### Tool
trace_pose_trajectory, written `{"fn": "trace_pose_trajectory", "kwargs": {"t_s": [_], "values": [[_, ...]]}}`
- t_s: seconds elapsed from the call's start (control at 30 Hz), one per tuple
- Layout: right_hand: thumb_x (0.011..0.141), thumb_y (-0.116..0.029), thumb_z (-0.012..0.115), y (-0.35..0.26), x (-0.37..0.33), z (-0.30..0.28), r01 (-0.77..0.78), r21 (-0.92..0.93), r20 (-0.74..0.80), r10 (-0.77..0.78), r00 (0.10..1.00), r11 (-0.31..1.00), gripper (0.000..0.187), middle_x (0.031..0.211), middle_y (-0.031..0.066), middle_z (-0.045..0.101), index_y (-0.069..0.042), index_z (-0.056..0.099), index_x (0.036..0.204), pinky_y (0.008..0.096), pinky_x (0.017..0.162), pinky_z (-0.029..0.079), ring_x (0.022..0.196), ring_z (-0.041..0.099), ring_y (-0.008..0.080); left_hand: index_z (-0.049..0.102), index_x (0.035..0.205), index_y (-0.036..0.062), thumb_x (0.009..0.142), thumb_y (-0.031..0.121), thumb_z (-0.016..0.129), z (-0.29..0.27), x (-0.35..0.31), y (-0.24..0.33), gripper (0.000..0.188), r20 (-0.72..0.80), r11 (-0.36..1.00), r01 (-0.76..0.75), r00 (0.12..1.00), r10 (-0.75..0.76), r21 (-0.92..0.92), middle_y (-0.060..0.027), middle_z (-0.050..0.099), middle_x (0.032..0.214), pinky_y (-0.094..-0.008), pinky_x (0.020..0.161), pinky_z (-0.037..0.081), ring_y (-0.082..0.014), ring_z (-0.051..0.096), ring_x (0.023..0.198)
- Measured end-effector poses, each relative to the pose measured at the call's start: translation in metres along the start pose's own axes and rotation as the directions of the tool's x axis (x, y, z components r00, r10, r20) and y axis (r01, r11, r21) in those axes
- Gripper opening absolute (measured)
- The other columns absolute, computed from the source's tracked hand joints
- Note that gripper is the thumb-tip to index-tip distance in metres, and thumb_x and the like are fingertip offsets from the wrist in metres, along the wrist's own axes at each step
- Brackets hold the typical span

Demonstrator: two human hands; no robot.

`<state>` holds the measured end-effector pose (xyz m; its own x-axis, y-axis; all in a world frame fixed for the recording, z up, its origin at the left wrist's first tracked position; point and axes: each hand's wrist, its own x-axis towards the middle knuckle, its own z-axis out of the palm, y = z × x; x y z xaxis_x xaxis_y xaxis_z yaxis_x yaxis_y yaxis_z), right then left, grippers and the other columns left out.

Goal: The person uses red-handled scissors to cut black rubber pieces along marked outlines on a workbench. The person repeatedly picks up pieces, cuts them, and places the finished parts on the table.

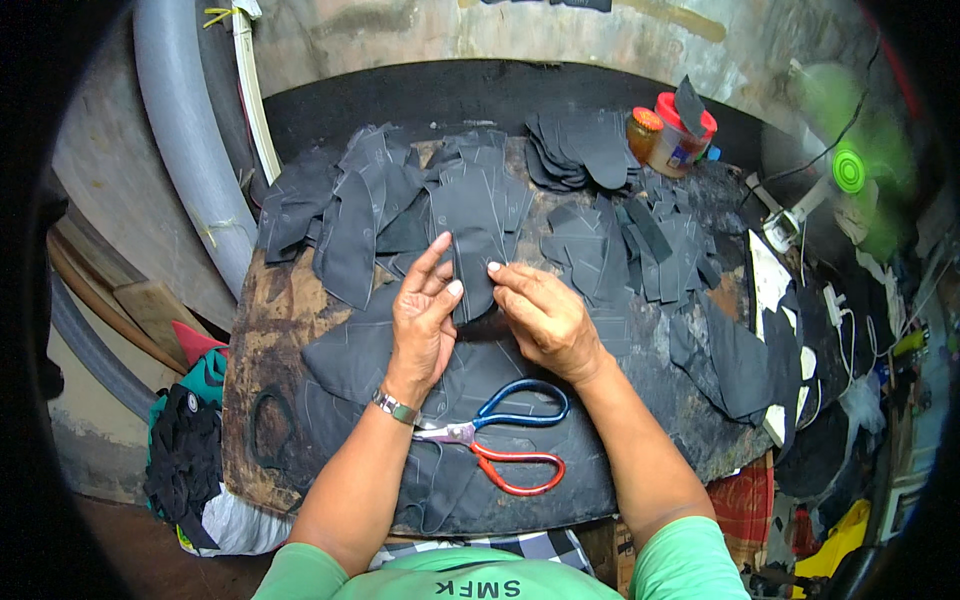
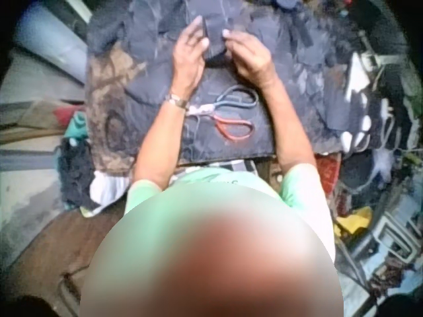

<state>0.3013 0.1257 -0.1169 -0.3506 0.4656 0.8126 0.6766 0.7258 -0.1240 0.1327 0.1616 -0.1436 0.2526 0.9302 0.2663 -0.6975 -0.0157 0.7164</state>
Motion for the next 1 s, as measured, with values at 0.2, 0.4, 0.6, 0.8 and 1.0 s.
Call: {"fn": "trace_pose_trajectory", "kwargs": {"t_s": [0.2, 0.4, 0.6, 0.8, 1.0], "values": [[0.072, 0.005, 0.067, 0.001, 0.001, -0.002, -0.03, 0.054, 0.019, 0.029, 0.999, 0.998, 0.019, 0.108, 0.0163, 0.066, 0.003, 0.063, 0.091, 0.0374, 0.083, 0.052, 0.096, 0.065, 0.0307, 0.041, 0.14, 0.0023, 0.086, -0.01, 0.055, -0.002, 0.001, -0.001, 0.057, -0.01, 0.999, 0.034, 0.999, -0.034, -0.032, -0.0095, 0.059, 0.115, -0.0224, 0.092, 0.047, -0.0126, 0.057, 0.104], [0.081, -0.006, 0.07, -0.001, -0.008, 0.014, -0.43, 0.183, -0.159, 0.458, 0.875, 0.884, 0.02, 0.095, 0.0092, 0.057, 0.0, 0.061, 0.099, 0.0261, 0.065, 0.047, 0.076, 0.057, 0.0162, 0.042, 0.139, 0.0031, 0.086, -0.009, 0.056, -0.004, 0.0, -0.005, 0.056, 0.017, 0.997, 0.05, 0.999, -0.051, 0.05, -0.0043, 0.059, 0.11, -0.0203, 0.089, 0.051, -0.0096, 0.059, 0.099], [0.082, -0.024, 0.071, 0.003, -0.013, 0.022, -0.717, 0.348, 0.094, 0.739, 0.667, 0.604, 0.034, 0.094, 0.0158, 0.063, 0.004, 0.064, 0.099, 0.0332, 0.071, 0.051, 0.078, 0.063, 0.0238, 0.038, 0.143, 0.005, 0.088, -0.009, 0.054, -0.001, -0.001, -0.005, 0.059, 0.096, 0.992, 0.034, 0.994, -0.046, 0.12, -0.0042, 0.057, 0.122, -0.0143, 0.081, 0.049, -0.0023, 0.056, 0.092], [0.086, -0.015, 0.063, 0.045, -0.024, -0.001, -0.666, 0.132, -0.104, 0.678, 0.728, 0.734, 0.025, 0.084, 0.0076, 0.063, 0.002, 0.063, 0.104, 0.0295, 0.069, 0.047, 0.074, 0.056, 0.0153, 0.044, 0.14, 0.0049, 0.092, 0.002, 0.054, 0.021, -0.001, 0.006, 0.049, 0.064, 0.972, -0.024, 0.998, 0.009, 0.233, -0.0154, 0.051, 0.136, -0.0314, 0.09, 0.044, -0.0177, 0.056, 0.11], [0.083, -0.013, 0.061, 0.068, -0.032, -0.034, -0.598, -0.465, -0.305, 0.517, 0.8, 0.652, 0.021, 0.101, 0.0195, 0.058, 0.0, 0.063, 0.099, 0.0423, 0.087, 0.045, 0.097, 0.055, 0.0361, 0.044, 0.137, 0.003, 0.094, 0.013, 0.053, 0.026, 0.012, 0.099, 0.045, 0.385, 0.912, -0.379, 0.874, 0.297, 0.158, -0.0169, 0.054, 0.132, -0.0375, 0.098, 0.047, -0.0268, 0.056, 0.117]]}}
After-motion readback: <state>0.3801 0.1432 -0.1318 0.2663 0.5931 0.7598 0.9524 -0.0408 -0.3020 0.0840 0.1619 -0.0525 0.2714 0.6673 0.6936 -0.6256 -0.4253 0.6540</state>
